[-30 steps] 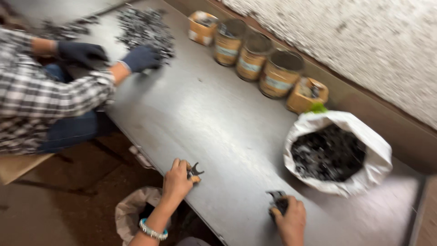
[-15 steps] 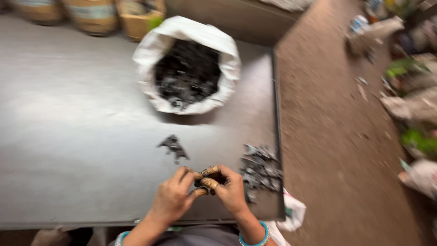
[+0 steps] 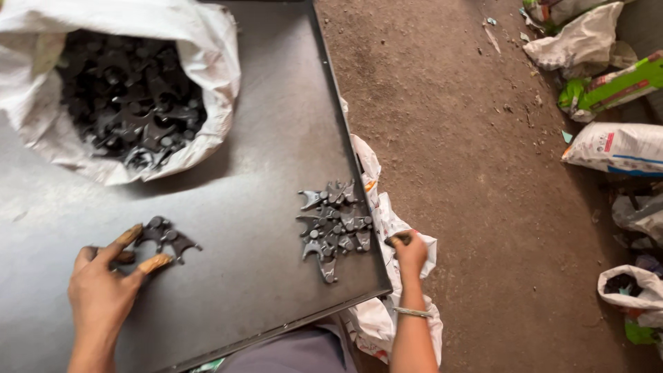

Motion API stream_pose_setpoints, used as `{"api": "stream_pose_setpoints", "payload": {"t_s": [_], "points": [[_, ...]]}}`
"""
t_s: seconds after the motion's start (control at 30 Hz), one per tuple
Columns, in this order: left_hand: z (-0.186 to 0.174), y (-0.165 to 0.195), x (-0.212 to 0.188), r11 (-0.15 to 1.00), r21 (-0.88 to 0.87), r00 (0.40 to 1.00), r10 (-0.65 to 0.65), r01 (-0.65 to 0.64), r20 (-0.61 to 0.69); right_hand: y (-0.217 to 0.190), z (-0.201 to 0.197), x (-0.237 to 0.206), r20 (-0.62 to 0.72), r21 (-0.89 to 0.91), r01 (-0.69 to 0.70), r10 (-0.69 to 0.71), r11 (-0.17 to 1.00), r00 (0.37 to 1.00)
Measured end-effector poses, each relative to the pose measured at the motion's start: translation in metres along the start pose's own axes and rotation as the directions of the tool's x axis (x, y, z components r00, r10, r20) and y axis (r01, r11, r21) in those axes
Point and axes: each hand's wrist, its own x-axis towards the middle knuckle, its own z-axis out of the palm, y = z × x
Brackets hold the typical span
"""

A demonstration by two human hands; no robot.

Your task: The person picks small metal castings one at a time from a white sack on a metal table, turns each casting over in both hands, and sorts them into labeled tins and piles by type, while another gloved worker sorts a pile at the far end of the table.

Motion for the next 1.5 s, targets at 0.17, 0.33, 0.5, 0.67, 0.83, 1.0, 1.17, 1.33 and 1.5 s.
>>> {"api": "stream_pose_setpoints", "payload": {"t_s": [0.17, 0.33, 0.5, 0.67, 0.83, 1.0, 1.17, 1.33, 1.5], "points": [[0.005, -0.021, 0.008, 0.990, 0.142, 1.000, 0.010, -0.012, 0.017, -0.004, 0.031, -0.022, -0.002, 0.023, -0.103, 0.103, 0.994, 0.995], [0.004, -0.032, 0.023, 0.977, 0.212, 0.998, 0.003, -0.017, 0.068, -0.025, 0.035, -0.022, -0.046, 0.157, -0.092, 0.101, 0.983, 0.994], [0.000, -0.017, 0.017, 0.980, 0.199, 0.998, 0.001, -0.014, 0.065, -0.022, 0.049, -0.007, 0.075, 0.245, -0.176, 0.162, 0.954, 0.984], [-0.007, 0.017, 0.011, 0.997, -0.035, 0.987, -0.065, 0.070, 0.147, -0.005, 0.031, 0.025, 0.367, 0.598, -0.427, 0.241, 0.678, 0.898], [-0.010, 0.052, 0.008, 0.986, -0.167, 0.986, -0.002, 0.030, 0.167, -0.042, -0.012, 0.041, -0.025, 0.738, 0.170, -0.225, 0.654, 0.974], [-0.015, 0.080, 0.012, 0.983, -0.184, 0.982, 0.020, 0.015, 0.189, -0.155, 0.025, -0.048, 0.221, 0.565, 0.414, -0.615, 0.713, 0.757], [-0.014, 0.076, 0.018, 0.982, -0.189, 0.967, 0.037, 0.011, 0.251, -0.252, 0.105, -0.156, 0.449, 0.341, 0.684, -0.751, 0.645, 0.484], [-0.006, 0.072, 0.018, 0.971, -0.239, 0.973, 0.056, -0.001, 0.223, -0.272, 0.135, -0.182, 0.424, 0.114, 0.854, -0.802, 0.508, 0.421], [-0.001, 0.075, 0.006, 0.953, -0.299, 0.975, 0.103, -0.041, 0.195, -0.244, 0.139, -0.137, 0.617, 0.400, 0.476, -0.614, 0.784, 0.492]]}}
